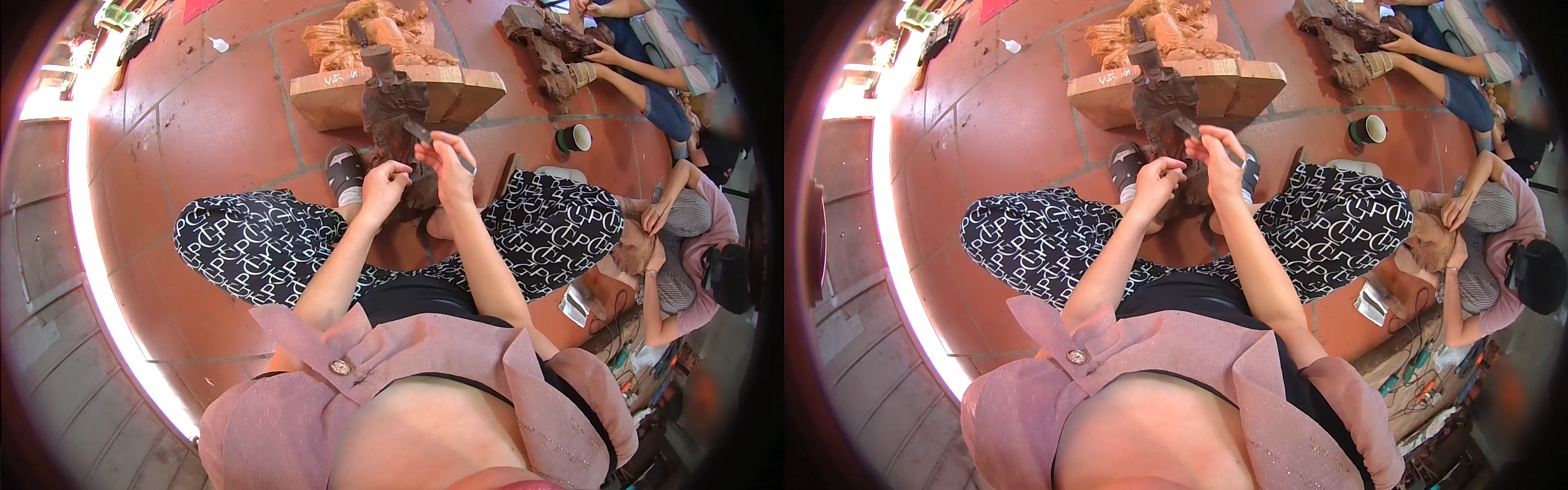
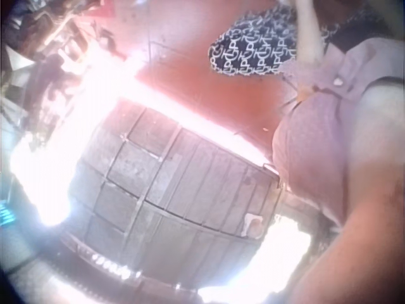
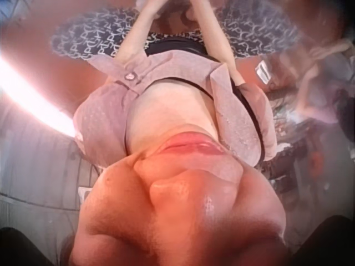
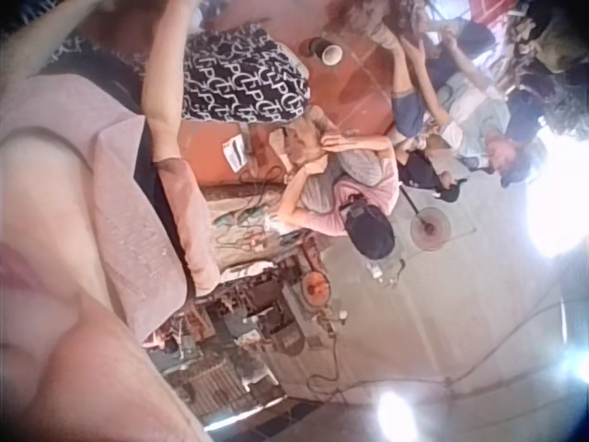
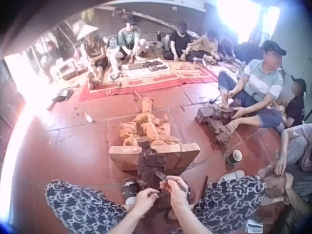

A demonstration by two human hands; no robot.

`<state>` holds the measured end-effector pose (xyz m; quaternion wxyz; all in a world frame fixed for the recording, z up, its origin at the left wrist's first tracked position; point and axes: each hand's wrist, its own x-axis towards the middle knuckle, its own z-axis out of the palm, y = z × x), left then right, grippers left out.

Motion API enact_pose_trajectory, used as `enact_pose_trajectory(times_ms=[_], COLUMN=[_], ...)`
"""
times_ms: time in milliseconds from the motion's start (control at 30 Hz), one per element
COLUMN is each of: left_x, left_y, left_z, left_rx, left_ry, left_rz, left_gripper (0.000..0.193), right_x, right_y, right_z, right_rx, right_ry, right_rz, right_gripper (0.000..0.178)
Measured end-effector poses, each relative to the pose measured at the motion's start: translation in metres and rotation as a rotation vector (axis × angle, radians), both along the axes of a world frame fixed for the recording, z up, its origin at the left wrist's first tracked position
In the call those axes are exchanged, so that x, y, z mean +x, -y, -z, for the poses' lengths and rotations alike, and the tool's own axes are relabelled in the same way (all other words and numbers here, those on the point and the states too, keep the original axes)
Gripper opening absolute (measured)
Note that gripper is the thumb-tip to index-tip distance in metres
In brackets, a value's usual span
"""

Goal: The person sits on the floor and uses a small carving knife to shape a piece of wood mounted on a wooden block. They repeatedly scrape and refine the wood surface, occasionally rotating the piece to access different sides.

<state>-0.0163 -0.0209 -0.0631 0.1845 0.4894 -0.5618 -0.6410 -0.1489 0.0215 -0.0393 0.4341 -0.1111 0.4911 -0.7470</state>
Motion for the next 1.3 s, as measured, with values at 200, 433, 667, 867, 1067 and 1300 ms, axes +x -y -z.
enact_pose_trajectory(times_ms=[200, 433, 667, 867, 1067, 1300], left_x=[0.001, 0.010, 0.003, -0.014, -0.026, -0.027], left_y=[-0.011, -0.011, -0.012, 0.003, 0.001, -0.002], left_z=[-0.050, -0.050, -0.059, -0.067, -0.049, -0.050], left_rx=[0.418, 0.609, 0.432, 0.276, 0.319, 0.105], left_ry=[-0.439, -0.626, -0.390, -0.452, -0.395, -0.380], left_rz=[0.011, -0.020, 0.022, -0.001, 0.003, -0.093], left_gripper=[0.033, 0.024, 0.019, 0.017, 0.010, 0.008], right_x=[0.020, 0.017, 0.002, -0.002, -0.016, -0.007], right_y=[-0.047, -0.065, -0.010, 0.027, 0.027, 0.036], right_z=[-0.046, -0.047, -0.031, -0.028, 0.014, -0.024], right_rx=[0.104, 0.036, 0.375, 0.407, 0.425, 0.335], right_ry=[-0.425, -0.750, -0.588, -0.418, -0.604, -0.475], right_rz=[-0.154, -0.387, -0.452, -0.375, -0.400, -0.392], right_gripper=[0.031, 0.050, 0.022, 0.023, 0.023, 0.026])
